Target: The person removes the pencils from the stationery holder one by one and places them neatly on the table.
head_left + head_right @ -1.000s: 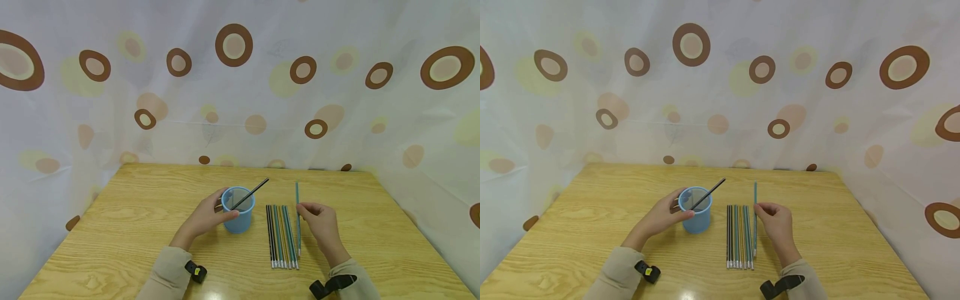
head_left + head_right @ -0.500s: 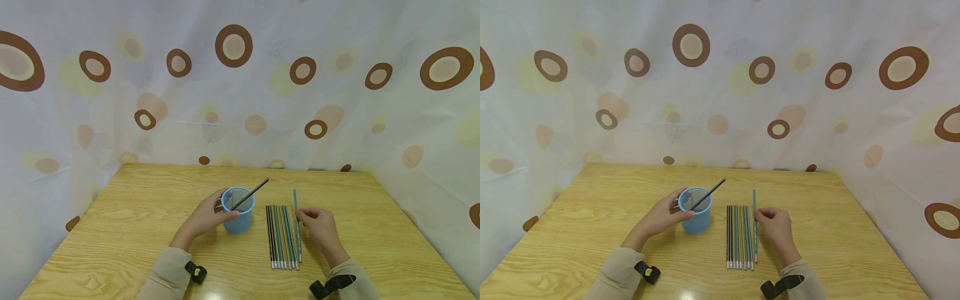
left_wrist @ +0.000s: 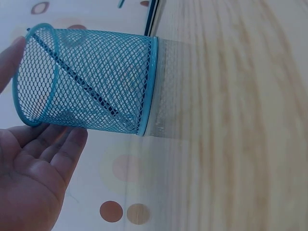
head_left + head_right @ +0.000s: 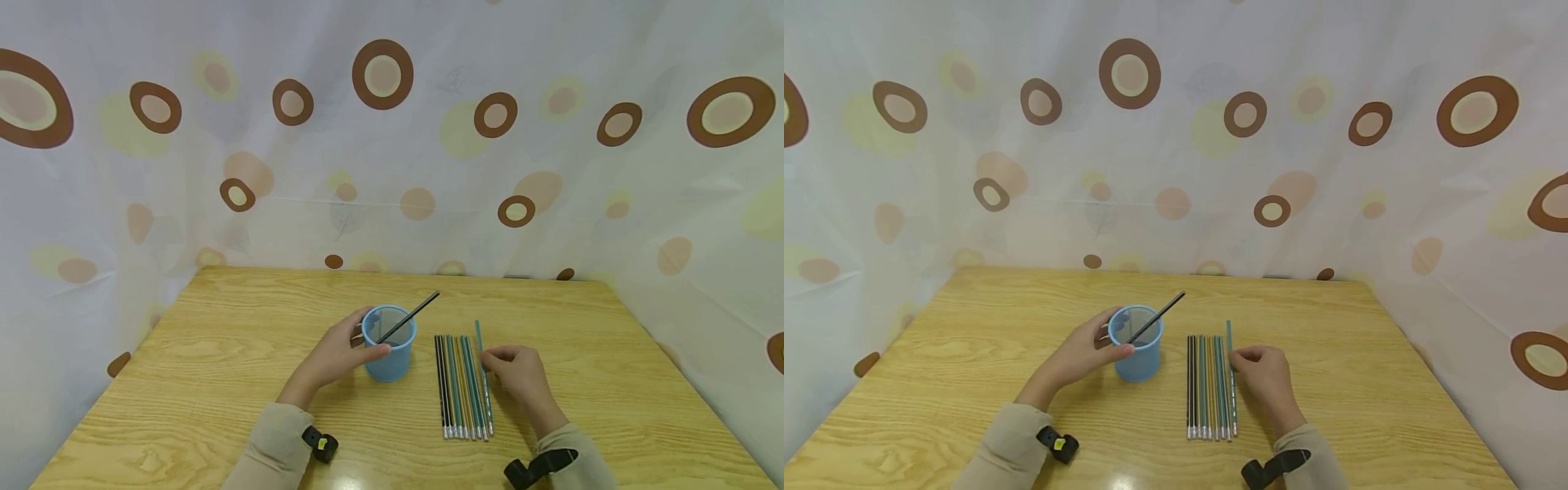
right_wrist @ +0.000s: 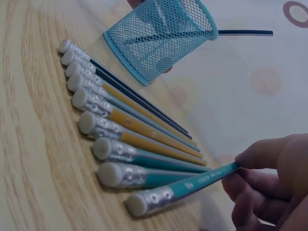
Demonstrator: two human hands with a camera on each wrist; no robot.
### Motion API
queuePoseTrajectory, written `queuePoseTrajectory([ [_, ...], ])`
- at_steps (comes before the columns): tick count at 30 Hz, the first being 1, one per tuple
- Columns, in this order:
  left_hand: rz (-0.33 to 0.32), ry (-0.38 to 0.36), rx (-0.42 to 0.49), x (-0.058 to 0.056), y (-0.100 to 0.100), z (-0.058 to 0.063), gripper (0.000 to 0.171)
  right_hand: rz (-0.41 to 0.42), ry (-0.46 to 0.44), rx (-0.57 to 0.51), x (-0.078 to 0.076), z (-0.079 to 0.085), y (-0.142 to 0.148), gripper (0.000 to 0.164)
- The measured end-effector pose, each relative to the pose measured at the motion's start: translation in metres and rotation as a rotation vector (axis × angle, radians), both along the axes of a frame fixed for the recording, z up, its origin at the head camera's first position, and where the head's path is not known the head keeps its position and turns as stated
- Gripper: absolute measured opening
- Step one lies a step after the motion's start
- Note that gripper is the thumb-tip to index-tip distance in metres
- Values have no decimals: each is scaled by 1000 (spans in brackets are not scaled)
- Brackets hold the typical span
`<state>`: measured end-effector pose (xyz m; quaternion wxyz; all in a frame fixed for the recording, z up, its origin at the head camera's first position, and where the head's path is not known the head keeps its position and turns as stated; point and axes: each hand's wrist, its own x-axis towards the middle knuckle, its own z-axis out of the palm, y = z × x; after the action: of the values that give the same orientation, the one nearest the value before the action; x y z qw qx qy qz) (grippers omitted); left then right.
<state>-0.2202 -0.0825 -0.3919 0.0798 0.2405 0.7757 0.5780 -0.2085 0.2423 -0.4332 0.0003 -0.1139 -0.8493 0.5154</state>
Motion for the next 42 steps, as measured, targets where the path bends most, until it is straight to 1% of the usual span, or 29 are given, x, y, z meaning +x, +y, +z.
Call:
queuePoseTrajectory([
  [12, 0, 7, -8, -1, 0, -1, 77, 11, 9, 74, 1, -4, -1, 26],
  [20, 4, 4, -9, -1, 1, 0, 77, 43, 31, 137, -1, -9, 0, 26],
  [28, 18, 2, -18, 0, 1, 1, 78, 70, 64, 217, 0, -11, -1, 21],
  [35, 15, -1, -8, 0, 1, 1, 77, 72, 70, 253, -1, -12, -1, 21],
  [42, 19, -6, -10, 0, 2, 2, 77, 63, 66, 267, -2, -13, -1, 20],
])
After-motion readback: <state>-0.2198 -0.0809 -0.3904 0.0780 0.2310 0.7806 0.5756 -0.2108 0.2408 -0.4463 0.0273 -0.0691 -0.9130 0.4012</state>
